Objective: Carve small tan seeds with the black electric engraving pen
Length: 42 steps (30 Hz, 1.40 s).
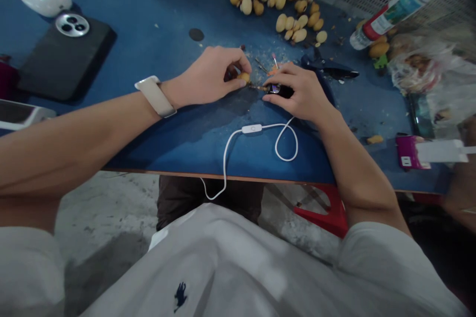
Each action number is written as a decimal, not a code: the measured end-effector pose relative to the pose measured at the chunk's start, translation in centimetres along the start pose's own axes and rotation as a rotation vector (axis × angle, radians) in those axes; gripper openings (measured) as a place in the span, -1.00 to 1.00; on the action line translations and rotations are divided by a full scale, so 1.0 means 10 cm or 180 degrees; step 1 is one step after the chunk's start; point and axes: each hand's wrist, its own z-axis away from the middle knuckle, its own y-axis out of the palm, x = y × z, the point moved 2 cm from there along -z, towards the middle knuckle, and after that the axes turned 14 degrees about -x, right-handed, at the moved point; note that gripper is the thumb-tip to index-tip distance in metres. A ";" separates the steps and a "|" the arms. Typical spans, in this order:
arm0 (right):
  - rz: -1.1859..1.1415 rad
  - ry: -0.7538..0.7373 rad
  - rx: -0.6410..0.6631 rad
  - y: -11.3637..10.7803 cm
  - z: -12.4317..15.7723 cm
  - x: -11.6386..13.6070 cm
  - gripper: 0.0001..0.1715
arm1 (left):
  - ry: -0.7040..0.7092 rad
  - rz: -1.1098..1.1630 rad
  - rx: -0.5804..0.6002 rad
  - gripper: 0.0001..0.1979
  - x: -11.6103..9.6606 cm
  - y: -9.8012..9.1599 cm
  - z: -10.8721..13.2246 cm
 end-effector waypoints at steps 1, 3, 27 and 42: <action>0.0005 0.0014 -0.0005 0.00 0.00 0.00 -0.62 | 0.0000 0.0019 -0.0010 -0.61 0.00 0.00 0.00; 0.0010 0.0028 -0.0019 -0.01 0.00 0.00 -0.63 | -0.0007 0.0039 -0.0001 -0.60 0.00 0.00 0.00; 0.0036 0.0026 -0.0038 -0.01 0.01 -0.01 -0.63 | 0.0000 -0.0045 0.0114 -0.38 -0.07 0.00 -0.01; -0.0013 0.0035 -0.0036 -0.01 0.00 0.00 -0.63 | 0.0028 -0.0102 0.0224 -0.43 -0.08 0.01 -0.01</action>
